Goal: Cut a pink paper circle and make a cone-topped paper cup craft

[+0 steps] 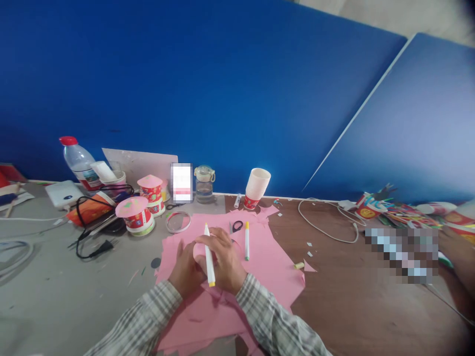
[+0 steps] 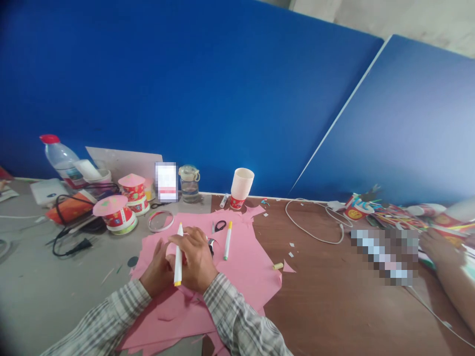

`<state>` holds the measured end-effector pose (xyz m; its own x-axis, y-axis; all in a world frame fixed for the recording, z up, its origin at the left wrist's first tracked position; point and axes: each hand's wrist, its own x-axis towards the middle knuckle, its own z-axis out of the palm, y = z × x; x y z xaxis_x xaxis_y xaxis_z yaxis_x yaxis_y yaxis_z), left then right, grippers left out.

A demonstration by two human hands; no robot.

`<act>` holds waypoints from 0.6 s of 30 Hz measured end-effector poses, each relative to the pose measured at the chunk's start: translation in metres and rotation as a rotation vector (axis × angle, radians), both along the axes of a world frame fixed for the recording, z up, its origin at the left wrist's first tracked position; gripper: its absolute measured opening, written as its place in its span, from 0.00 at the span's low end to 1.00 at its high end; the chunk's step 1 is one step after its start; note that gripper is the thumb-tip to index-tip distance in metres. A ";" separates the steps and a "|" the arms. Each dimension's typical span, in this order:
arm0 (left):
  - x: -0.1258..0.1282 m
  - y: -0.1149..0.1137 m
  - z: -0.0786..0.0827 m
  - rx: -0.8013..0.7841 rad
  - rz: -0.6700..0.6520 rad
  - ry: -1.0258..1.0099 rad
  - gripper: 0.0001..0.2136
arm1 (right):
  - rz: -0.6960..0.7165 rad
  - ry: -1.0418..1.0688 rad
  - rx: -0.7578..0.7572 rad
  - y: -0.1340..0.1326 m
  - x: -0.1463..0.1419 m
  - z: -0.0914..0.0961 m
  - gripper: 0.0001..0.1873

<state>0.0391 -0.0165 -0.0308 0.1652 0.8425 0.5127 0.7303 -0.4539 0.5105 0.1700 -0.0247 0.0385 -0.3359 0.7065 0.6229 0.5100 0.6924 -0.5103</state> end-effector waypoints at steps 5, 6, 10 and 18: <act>0.001 0.000 0.002 0.009 0.003 -0.006 0.18 | 0.016 -0.033 -0.029 0.001 0.000 0.000 0.21; 0.001 0.000 0.003 0.008 0.003 -0.011 0.18 | 0.017 -0.041 -0.036 0.000 0.000 0.001 0.21; 0.000 0.000 0.005 -0.011 -0.013 -0.034 0.20 | 0.013 -0.046 -0.065 0.000 0.001 0.006 0.19; -0.006 -0.006 0.034 -0.198 -0.157 -0.224 0.29 | 0.027 0.005 -0.074 -0.002 0.000 0.011 0.18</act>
